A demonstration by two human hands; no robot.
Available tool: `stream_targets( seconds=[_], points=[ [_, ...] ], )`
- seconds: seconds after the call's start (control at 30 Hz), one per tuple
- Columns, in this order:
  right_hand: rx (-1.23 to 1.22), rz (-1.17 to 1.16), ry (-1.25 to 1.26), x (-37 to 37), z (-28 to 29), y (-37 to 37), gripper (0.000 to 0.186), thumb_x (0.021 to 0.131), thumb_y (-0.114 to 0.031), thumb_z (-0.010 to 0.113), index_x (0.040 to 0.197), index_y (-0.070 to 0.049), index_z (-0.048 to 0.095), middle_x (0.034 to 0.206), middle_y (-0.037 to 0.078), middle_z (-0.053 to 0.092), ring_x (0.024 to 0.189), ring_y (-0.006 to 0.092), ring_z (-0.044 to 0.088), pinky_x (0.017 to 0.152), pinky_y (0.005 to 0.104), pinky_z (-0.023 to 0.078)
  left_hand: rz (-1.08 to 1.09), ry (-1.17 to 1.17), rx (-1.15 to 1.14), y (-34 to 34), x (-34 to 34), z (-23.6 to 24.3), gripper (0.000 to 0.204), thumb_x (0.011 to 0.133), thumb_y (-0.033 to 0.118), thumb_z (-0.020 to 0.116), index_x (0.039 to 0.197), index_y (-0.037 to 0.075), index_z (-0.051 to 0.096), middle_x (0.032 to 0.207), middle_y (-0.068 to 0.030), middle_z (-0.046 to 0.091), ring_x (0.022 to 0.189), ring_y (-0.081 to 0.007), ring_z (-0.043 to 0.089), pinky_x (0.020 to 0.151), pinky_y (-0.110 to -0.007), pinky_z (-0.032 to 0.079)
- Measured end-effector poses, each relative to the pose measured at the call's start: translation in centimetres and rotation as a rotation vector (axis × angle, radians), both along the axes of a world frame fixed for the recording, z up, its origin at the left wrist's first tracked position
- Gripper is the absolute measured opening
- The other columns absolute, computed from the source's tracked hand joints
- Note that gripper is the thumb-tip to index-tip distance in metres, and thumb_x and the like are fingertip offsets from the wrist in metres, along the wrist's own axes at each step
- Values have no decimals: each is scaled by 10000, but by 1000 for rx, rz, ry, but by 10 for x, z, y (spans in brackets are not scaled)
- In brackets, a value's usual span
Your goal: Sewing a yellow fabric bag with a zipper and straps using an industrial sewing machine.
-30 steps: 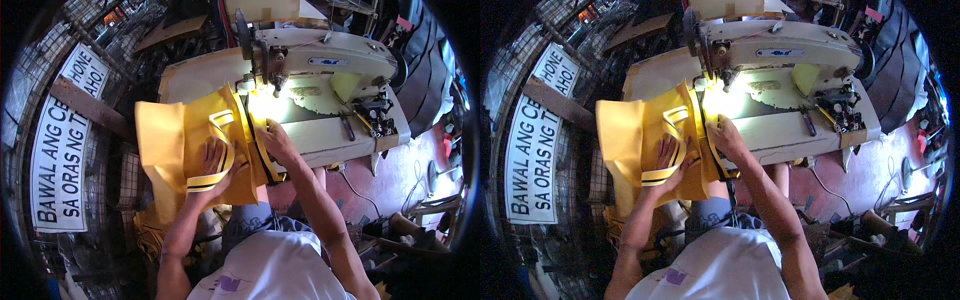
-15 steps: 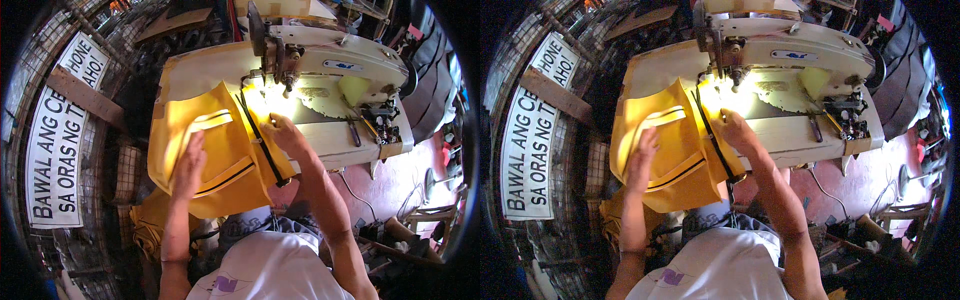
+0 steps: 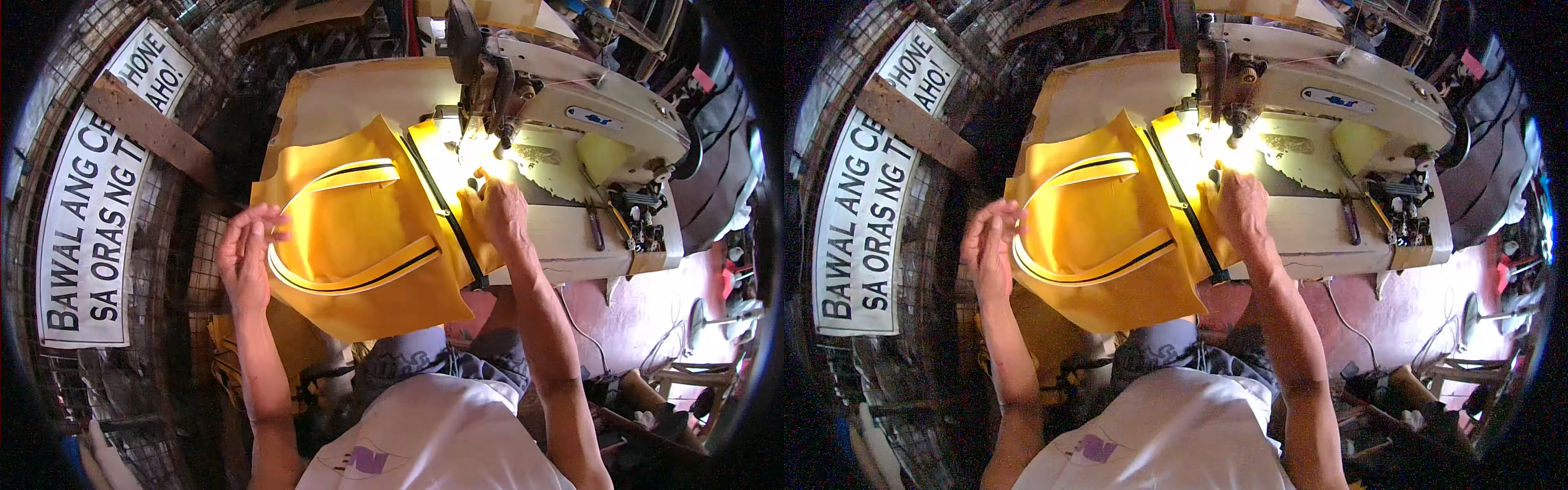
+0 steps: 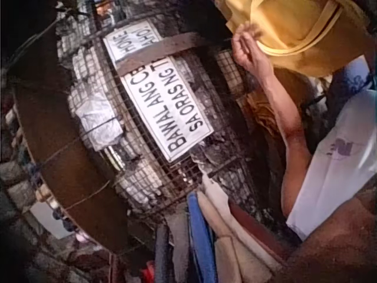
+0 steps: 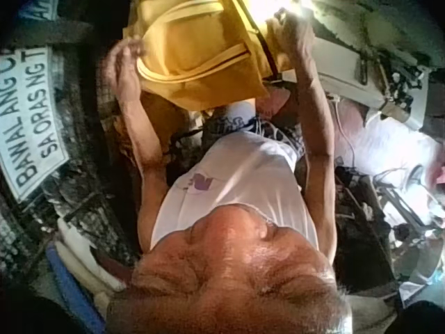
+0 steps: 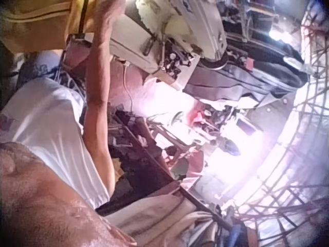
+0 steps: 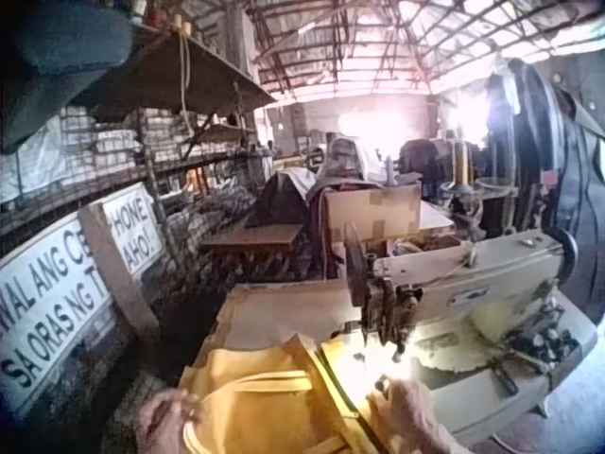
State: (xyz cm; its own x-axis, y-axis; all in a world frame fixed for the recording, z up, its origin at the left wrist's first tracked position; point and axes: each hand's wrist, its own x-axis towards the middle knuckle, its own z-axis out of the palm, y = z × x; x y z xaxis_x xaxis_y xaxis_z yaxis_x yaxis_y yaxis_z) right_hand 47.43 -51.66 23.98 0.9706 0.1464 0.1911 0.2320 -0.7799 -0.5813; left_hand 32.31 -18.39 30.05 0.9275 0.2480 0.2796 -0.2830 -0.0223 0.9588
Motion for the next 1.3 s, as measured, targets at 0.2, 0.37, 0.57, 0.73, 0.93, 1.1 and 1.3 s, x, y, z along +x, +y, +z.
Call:
stream_targets(
  seconds=[0.2,0.37,0.57,0.73,0.93,1.1,1.3],
  points=[
    [118,145,-442,-32,9,6,135,918,-82,604,1042,-29,613,954,139,584,834,332,618,678,417,521,272,-113,1410,-6,43,-20,402,979,178,573,1351,26,544,1416,-155,515,1352,-348,449,1138,-452,340],
    [213,300,-350,-32,-7,2,142,874,-40,621,1013,-21,635,927,158,611,858,376,598,784,445,497,168,132,1363,-5,66,-62,538,983,303,537,1454,61,444,1519,-143,417,1425,-366,329,1186,-479,237],
    [253,302,-316,-30,-15,0,135,861,-31,645,994,-13,656,916,172,635,864,380,613,782,441,497,199,128,1350,0,61,-64,536,969,309,561,1428,49,467,1498,-135,445,1414,-355,349,1185,-469,243],
    [255,303,-351,-34,-11,3,166,832,2,660,998,-13,659,920,159,636,871,360,620,791,430,500,243,144,1340,-2,61,-66,535,961,317,577,1414,49,485,1485,-129,463,1406,-345,365,1182,-466,253],
    [247,285,-292,-35,-10,2,180,820,32,652,997,-1,660,934,167,643,886,360,627,806,425,500,389,-122,614,23,48,-66,443,991,257,574,1378,45,537,1467,-149,491,1368,-273,446,1141,-392,328],
    [276,308,-319,-34,-8,2,163,842,25,644,1001,-2,659,943,164,644,895,360,626,810,422,499,880,-32,-73,86,-30,-89,523,1009,356,523,1425,41,481,1458,-137,484,1361,-249,448,1154,-420,329],
    [218,318,-287,-31,-8,2,168,853,-3,651,1021,-9,655,948,157,639,899,360,621,806,425,500,329,437,-401,60,-119,-189,562,993,465,529,1388,68,480,1322,-65,561,1257,-202,507,1069,-402,384]
  ],
)
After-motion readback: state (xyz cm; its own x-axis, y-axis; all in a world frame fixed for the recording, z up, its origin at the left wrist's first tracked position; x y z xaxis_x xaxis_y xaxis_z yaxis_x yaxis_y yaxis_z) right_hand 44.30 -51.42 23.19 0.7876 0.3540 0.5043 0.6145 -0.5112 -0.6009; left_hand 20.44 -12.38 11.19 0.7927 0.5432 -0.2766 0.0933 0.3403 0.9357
